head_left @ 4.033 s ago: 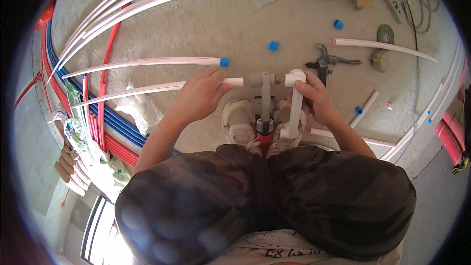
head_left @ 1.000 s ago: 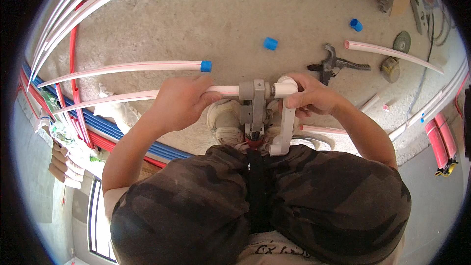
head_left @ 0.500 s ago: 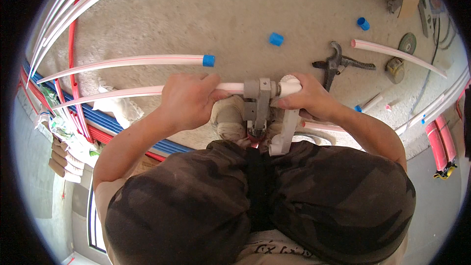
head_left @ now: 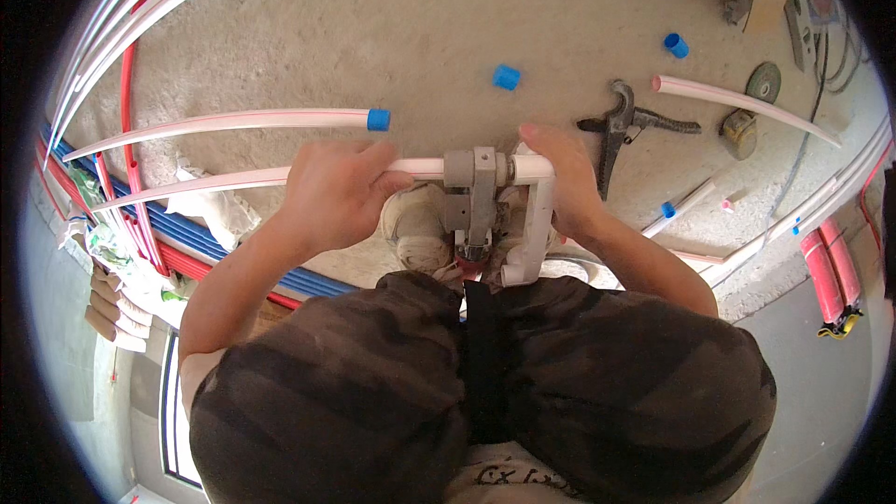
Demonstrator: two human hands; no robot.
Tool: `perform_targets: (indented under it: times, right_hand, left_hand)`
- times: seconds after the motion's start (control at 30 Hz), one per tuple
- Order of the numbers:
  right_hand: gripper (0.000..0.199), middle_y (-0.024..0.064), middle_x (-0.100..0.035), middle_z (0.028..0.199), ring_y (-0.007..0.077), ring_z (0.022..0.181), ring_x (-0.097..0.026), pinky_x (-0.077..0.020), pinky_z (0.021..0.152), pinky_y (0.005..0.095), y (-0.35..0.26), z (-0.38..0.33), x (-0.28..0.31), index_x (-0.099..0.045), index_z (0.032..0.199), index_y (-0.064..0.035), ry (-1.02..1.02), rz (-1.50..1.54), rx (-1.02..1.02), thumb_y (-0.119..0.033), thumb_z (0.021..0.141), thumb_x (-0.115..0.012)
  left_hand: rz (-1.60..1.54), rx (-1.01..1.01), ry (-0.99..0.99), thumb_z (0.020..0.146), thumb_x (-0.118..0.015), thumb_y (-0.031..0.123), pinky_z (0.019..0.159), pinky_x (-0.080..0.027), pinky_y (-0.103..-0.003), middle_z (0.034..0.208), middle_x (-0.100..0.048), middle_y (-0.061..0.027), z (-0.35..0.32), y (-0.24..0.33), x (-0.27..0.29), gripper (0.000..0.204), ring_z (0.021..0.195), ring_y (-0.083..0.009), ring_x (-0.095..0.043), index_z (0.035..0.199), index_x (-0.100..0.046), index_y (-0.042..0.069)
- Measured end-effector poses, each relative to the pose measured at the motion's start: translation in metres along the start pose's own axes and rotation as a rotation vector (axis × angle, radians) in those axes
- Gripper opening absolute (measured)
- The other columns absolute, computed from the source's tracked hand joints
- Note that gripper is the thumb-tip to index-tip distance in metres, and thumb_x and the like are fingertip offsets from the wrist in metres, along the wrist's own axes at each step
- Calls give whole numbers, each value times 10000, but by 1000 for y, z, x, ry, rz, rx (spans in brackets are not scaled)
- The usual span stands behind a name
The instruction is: The person sits on the floor and assembles white PVC pipes with elbow joints. They use a pipe cutter to trim the ends of the pipes and then connect them to form a rectangular frame structure.
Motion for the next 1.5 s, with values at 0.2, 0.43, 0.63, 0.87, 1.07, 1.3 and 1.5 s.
perform_targets:
  times: [0.2, 0.43, 0.63, 0.87, 1.07, 1.3, 1.5]
  right_hand:
    - [430, 135, -644, 874, 213, 665, -625, -496, 529, 375, -6, -1, 11, -663, 928, 18, -132, -36, -139, -412, 938, -654]
    - [425, 123, -623, 844, 218, 638, -618, -497, 556, 384, 0, 2, 9, -631, 999, 19, -86, -59, -149, -403, 950, -638]
    - [393, 167, -645, 921, 266, 793, -650, -515, 714, 424, 10, 9, 7, -633, 1038, 41, -50, -183, 60, -344, 995, -563]
    - [395, 145, -625, 947, 255, 763, -600, -489, 693, 418, 17, 11, 6, -626, 1095, -1, -67, -133, 41, -376, 977, -580]
    - [448, 100, -627, 916, 197, 685, -597, -497, 592, 392, 27, 14, 8, -616, 1071, 3, -14, -259, 235, -432, 963, -607]
    - [448, 110, -649, 887, 208, 670, -606, -488, 587, 396, 29, 26, 7, -625, 1008, 11, 15, -398, 553, -434, 981, -588]
    - [429, 126, -646, 913, 208, 700, -619, -510, 600, 402, 28, 32, 9, -651, 1039, 4, -64, -416, 409, -418, 983, -601]
  left_hand:
    - [21, -35, 7, 940, -691, 312, 557, -441, -510, 711, -610, -130, -1, 8, 1, 300, 670, -394, -629, 815, -558, 74]
    - [32, -76, 45, 919, -703, 271, 555, -437, -510, 704, -604, -137, 0, 6, 0, 272, 658, -395, -623, 807, -557, 71]
    - [43, -81, 36, 898, -719, 236, 552, -428, -509, 698, -598, -141, 2, 7, -1, 251, 654, -404, -612, 802, -556, 71]
    - [17, -46, 7, 922, -690, 192, 569, -415, -512, 715, -597, -172, 3, 12, -2, 169, 666, -440, -588, 890, -599, 54]
    - [27, -44, -5, 930, -695, 218, 574, -417, -510, 715, -602, -172, 4, 11, -3, 181, 666, -443, -589, 887, -608, 66]
    - [54, -38, 0, 930, -699, 225, 561, -414, -510, 708, -592, -172, 3, 13, -1, 199, 650, -440, -583, 863, -603, 65]
    - [42, -66, 69, 931, -702, 247, 552, -411, -511, 703, -587, -173, 2, 15, -3, 246, 643, -435, -586, 833, -571, 64]
Point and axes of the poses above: each hand's wrist, its own z-axis towards the middle knuckle, its own x-axis out of the back of the hand, y = z × x, the point moved 3 cm from there along z, towards the middle knuckle
